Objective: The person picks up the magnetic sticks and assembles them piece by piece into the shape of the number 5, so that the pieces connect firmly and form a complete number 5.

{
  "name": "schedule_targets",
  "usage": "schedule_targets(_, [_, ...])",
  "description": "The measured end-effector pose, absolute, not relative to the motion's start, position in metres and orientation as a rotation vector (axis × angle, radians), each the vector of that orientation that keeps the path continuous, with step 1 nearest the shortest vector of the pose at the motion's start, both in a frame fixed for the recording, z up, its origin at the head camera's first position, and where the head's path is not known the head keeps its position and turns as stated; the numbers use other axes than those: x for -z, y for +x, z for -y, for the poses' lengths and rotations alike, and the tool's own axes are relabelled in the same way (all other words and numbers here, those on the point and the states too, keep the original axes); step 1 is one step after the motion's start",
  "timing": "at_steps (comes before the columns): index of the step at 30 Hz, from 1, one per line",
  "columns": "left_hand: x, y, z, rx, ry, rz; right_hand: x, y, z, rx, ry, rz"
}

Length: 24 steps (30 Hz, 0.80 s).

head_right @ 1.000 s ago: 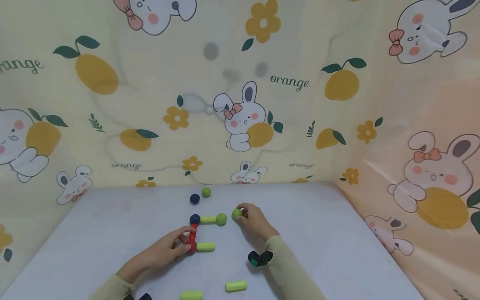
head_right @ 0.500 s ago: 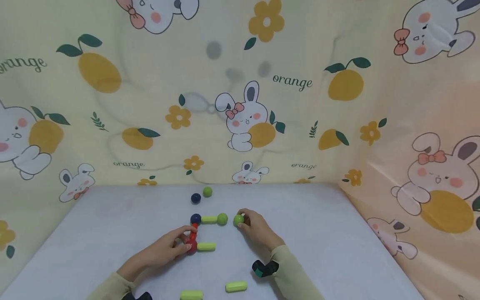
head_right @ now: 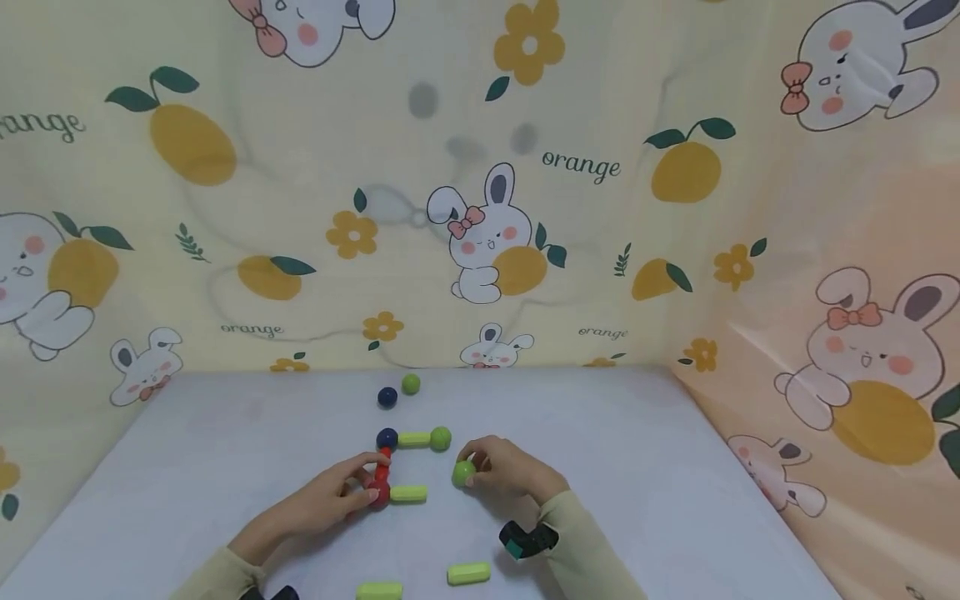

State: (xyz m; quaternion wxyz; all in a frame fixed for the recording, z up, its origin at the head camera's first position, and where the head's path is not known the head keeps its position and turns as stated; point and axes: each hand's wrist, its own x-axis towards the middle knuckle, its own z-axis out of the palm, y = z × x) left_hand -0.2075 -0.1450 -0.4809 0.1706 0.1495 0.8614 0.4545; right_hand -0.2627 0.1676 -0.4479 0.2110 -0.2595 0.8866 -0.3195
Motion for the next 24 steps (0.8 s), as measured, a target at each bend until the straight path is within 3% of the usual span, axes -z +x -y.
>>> schedule_targets(24, [0.481,-0.207,0.143,-1.28,0.415,-2.448,0.45,-0.256,-0.151,0.935,-0.837,-2.265])
